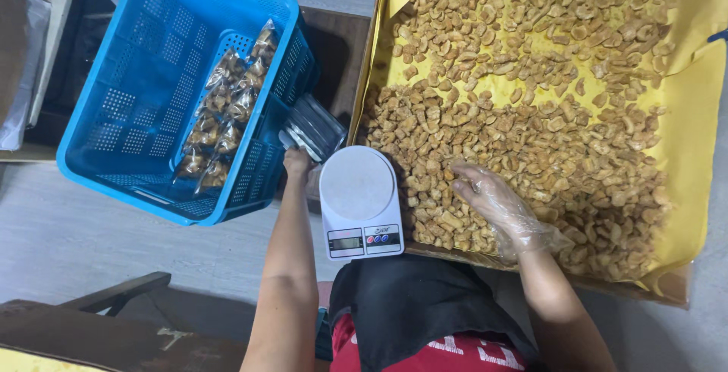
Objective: The person scoops cashews from a large yellow tray into clear plastic bags, weighs each bag on a digital scale, and places the filled bags into a blue basket. The process is repeated continuously throughout the clip.
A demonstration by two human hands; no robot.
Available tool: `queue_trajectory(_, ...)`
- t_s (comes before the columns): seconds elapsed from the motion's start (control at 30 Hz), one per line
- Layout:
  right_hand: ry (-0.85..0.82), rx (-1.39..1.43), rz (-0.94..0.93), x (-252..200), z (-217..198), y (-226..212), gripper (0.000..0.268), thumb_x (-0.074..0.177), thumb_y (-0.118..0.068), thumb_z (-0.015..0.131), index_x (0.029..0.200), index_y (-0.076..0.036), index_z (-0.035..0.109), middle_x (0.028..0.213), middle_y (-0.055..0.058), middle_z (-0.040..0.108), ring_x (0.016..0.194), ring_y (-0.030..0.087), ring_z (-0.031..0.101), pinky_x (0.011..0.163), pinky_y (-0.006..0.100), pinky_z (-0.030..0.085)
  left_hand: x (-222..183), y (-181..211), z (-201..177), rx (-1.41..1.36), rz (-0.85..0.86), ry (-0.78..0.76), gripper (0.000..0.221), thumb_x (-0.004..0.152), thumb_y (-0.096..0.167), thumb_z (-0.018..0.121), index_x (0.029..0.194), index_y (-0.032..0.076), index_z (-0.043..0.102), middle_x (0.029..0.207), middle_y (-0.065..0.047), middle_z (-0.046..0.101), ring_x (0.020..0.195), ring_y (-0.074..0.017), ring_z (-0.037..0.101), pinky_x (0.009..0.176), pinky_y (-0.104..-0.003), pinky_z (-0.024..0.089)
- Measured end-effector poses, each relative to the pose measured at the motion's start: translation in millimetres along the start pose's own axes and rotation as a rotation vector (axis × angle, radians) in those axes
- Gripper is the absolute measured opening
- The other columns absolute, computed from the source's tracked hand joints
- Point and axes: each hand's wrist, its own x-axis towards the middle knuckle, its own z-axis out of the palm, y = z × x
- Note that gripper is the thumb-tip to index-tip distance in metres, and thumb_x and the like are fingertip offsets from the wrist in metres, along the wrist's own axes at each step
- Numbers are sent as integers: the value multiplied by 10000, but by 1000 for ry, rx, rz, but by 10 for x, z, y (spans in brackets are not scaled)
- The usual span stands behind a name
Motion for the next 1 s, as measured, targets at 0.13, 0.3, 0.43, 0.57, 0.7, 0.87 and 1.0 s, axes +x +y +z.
queue_trajectory(0.13,14,73,-17,25,99,-19,447,962,-358,607,1353,-141,625,1430,79,612,1296,277,586,1081,411,460,-31,-98,-145,428,297,252,293,822,229,727,978,-6,807,949,-228,759,881,-349,742,814,-421,587)
queue_trajectory(0.3,3,74,-41,22,65,38,433,966,-340,602,1342,-128,630,1404,89,629,1279,268,604,1069,393,475,-325,170,-414,384,291,211,351,876,359,766,951,17,803,830,-210,744,785,-338,740,785,-447,571)
queue_trajectory(0.43,5,61,-87,15,-93,255,412,977,-345,621,1313,-108,656,1359,97,664,1241,281,637,1042,396,502,-1016,793,-712,300,541,278,301,1037,261,680,1047,-19,789,862,-191,738,760,-263,700,697,-384,525)
queue_trajectory(0.57,12,221,-83,-83,-221,512,413,982,-308,631,1327,-83,652,1342,101,683,1174,247,668,999,399,509,-2005,1482,-693,-37,548,-7,210,1001,191,715,1084,5,768,858,-126,730,724,-131,624,651,-282,487)
queue_trajectory(0.7,-29,1016,-59,-145,-146,542,425,975,-236,665,1366,-73,629,1154,138,711,977,196,710,835,330,599,-2906,1813,164,175,963,-295,113,948,140,735,985,35,754,879,-67,764,769,-111,699,700,-285,546)
queue_trajectory(0.87,56,942,31,-116,-9,610,308,1003,-235,703,1116,51,727,930,107,719,760,148,689,631,309,615,-3409,1490,1307,309,638,-602,75,876,69,777,850,21,726,744,-79,734,638,-139,646,603,-306,521)
queue_trajectory(1.0,83,793,89,-140,93,952,326,954,-295,682,1078,1,743,855,85,743,711,152,730,616,281,623,-3313,1134,1639,32,489,-866,145,854,26,766,774,30,646,734,-32,676,638,-101,653,575,-269,559)
